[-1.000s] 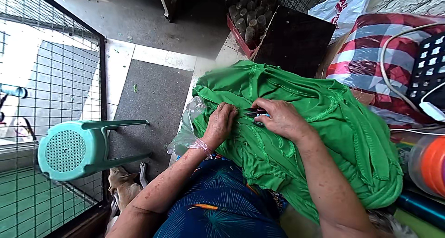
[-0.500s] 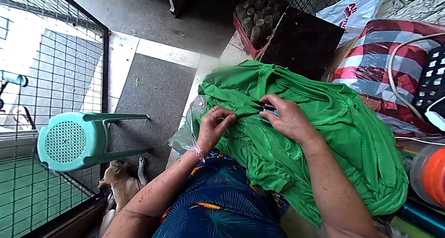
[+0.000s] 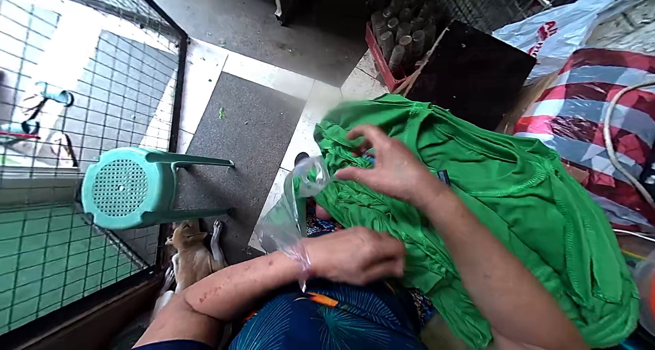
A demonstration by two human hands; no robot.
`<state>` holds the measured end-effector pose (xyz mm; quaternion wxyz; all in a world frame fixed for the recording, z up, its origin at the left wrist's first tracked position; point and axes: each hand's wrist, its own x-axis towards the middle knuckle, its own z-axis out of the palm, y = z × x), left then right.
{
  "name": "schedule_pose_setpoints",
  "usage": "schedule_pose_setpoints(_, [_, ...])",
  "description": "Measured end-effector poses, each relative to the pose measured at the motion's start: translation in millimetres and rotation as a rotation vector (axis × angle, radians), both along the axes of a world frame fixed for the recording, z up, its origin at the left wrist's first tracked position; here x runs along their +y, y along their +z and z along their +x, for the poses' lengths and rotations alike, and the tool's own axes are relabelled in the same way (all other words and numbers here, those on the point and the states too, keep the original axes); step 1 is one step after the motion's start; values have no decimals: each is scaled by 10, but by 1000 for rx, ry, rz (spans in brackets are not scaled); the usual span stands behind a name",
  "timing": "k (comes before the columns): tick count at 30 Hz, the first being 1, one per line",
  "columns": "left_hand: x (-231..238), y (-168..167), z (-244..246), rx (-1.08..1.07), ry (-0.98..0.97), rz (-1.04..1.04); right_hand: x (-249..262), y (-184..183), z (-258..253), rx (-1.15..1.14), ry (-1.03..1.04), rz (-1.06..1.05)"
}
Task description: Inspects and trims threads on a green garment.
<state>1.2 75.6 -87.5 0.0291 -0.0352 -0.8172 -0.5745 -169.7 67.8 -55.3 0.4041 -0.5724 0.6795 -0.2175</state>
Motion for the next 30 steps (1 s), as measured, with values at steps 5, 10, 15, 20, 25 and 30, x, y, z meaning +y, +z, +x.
schedule_pose_setpoints(5, [6, 108, 54, 68, -115, -39, -107, -268, 576, 57, 173, 149])
schedule_pose_setpoints(10, [-307, 128, 439, -125, 288, -310, -14, -389, 449, 8, 120, -14])
schedule_pose_setpoints(15, [-589, -77, 712, -512, 667, -522, 79, -310, 350, 64, 86, -75])
schedule_pose_setpoints(20, [-649, -256, 796, -439, 769, -398, 135, -323, 442, 117, 181, -8])
schedule_pose_setpoints(25, [-648, -332, 786, -239, 879, -530, 128, -364, 439, 182, 175, 110])
schedule_pose_setpoints(30, [-704, -395, 877, -973, 433, -425, 193, -204, 323, -9, 379, 200])
